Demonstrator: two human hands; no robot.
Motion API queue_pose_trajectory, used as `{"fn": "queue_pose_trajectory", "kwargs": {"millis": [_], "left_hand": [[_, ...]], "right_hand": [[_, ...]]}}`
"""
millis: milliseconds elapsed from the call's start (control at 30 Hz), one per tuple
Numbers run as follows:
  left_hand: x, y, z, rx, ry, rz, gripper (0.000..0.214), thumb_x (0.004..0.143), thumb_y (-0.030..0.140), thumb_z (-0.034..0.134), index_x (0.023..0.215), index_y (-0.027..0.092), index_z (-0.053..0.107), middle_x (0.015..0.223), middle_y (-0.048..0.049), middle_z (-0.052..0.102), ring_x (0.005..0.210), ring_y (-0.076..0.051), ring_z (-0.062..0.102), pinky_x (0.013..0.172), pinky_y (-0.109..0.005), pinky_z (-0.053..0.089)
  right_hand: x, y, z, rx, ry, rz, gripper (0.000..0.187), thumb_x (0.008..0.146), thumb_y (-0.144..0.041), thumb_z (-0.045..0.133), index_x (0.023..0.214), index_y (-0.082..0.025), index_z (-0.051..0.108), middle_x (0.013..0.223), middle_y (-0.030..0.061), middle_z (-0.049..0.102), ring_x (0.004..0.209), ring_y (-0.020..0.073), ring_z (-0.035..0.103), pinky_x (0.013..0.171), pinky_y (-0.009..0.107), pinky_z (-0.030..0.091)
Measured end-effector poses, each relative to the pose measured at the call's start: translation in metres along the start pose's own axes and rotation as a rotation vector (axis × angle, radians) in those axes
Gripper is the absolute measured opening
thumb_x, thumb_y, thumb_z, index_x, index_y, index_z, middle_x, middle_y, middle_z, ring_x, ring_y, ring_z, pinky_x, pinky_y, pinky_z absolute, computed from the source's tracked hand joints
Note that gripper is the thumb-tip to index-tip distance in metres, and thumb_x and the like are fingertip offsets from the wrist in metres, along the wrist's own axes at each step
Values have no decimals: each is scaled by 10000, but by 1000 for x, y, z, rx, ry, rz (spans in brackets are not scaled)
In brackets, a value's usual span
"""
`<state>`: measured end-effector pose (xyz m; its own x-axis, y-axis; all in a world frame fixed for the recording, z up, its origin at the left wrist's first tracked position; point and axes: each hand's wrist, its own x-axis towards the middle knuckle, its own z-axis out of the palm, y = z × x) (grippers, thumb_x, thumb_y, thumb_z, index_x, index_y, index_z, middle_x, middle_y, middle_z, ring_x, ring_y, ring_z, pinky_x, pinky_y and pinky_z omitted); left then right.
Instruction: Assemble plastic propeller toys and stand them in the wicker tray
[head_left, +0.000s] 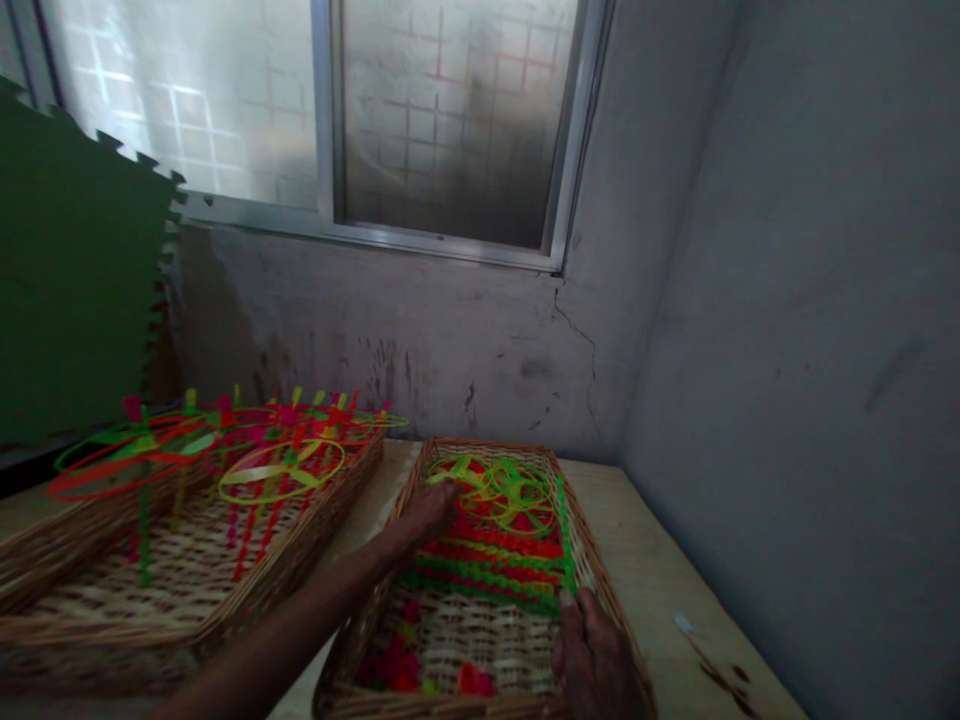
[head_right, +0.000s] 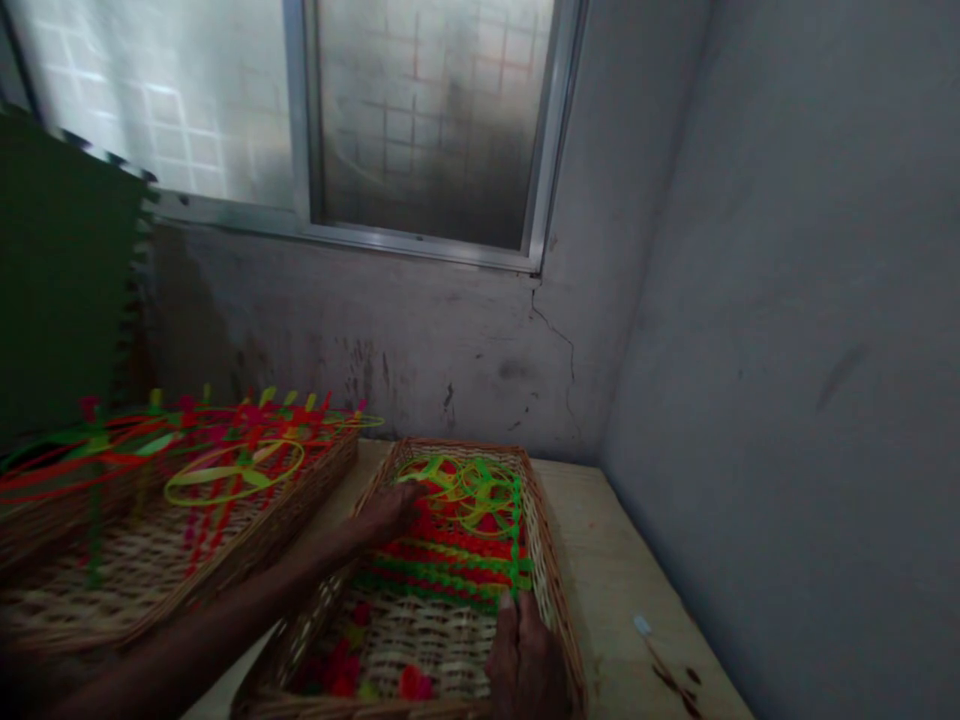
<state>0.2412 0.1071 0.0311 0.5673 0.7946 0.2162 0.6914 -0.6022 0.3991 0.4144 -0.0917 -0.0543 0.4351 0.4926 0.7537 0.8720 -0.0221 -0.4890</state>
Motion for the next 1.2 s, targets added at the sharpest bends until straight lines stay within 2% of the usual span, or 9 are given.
{"fn": "queue_pose_trajectory", "kwargs": {"millis": [233,400,467,667,767,867,933,1033,1200], "left_hand": [[10,6,2,187,-18,6,273,764,66,418,951,161,593,970,-109,606,895,-218,577,764,-310,424],[11,1,3,308,-19,26,268,807,66,342,891,124,590,867,-122,601,807,-215,568,707,-315,425],[9,0,2,329,-16,50,258,814,77,339,841,126,591,836,-118,595,766,-213,564,672,-309,417],[0,12,-22,300,39,105,232,798,119,379,686,146,581,735,-77,572,613,-174,540,527,-250,338],[-10,20,-39,254,78,140,217,793,138,404,675,154,585,736,-54,578,598,-145,529,516,-223,313],[-26,22,-53,186,138,187,234,819,168,393,721,156,606,778,-44,590,654,-134,532,565,-211,339],[-38,19,-58,10,194,197,231,815,211,421,739,147,629,755,-44,600,675,-143,533,593,-218,360],[-55,12,-59,-303,221,164,227,778,279,488,752,132,658,683,-35,609,640,-151,529,566,-221,380],[-74,14,-47,-726,68,22,289,727,382,551,765,113,650,552,12,524,489,-99,426,450,-194,337]], "right_hand": [[4,10,2,-310,2,-277,337,825,-118,386,923,-225,691,949,86,687,725,198,642,654,279,467],[10,11,-2,-545,55,-516,330,798,-68,412,880,-192,706,912,112,694,677,206,641,602,275,454],[11,9,-4,-581,30,-535,353,799,-48,392,883,-188,706,919,114,692,679,202,640,619,276,456],[6,-3,-5,-518,-164,-249,401,848,-60,315,973,-181,677,1044,114,651,743,221,636,663,310,449],[8,-5,-7,-365,-220,-127,424,858,-97,273,980,-176,671,1073,132,635,833,248,626,718,338,441],[17,-4,-12,-161,-291,1,350,863,-220,331,910,-205,678,1000,122,664,792,227,630,689,303,443],[26,-4,-15,-62,-331,73,292,849,-328,393,836,-235,669,836,81,691,659,185,625,607,258,440],[36,-9,-17,48,-370,191,354,851,-450,362,726,-244,623,549,11,620,465,138,548,475,223,397],[46,-27,-23,268,-478,419,437,791,-595,341,745,-220,561,436,-41,494,420,128,492,438,222,373]]}}
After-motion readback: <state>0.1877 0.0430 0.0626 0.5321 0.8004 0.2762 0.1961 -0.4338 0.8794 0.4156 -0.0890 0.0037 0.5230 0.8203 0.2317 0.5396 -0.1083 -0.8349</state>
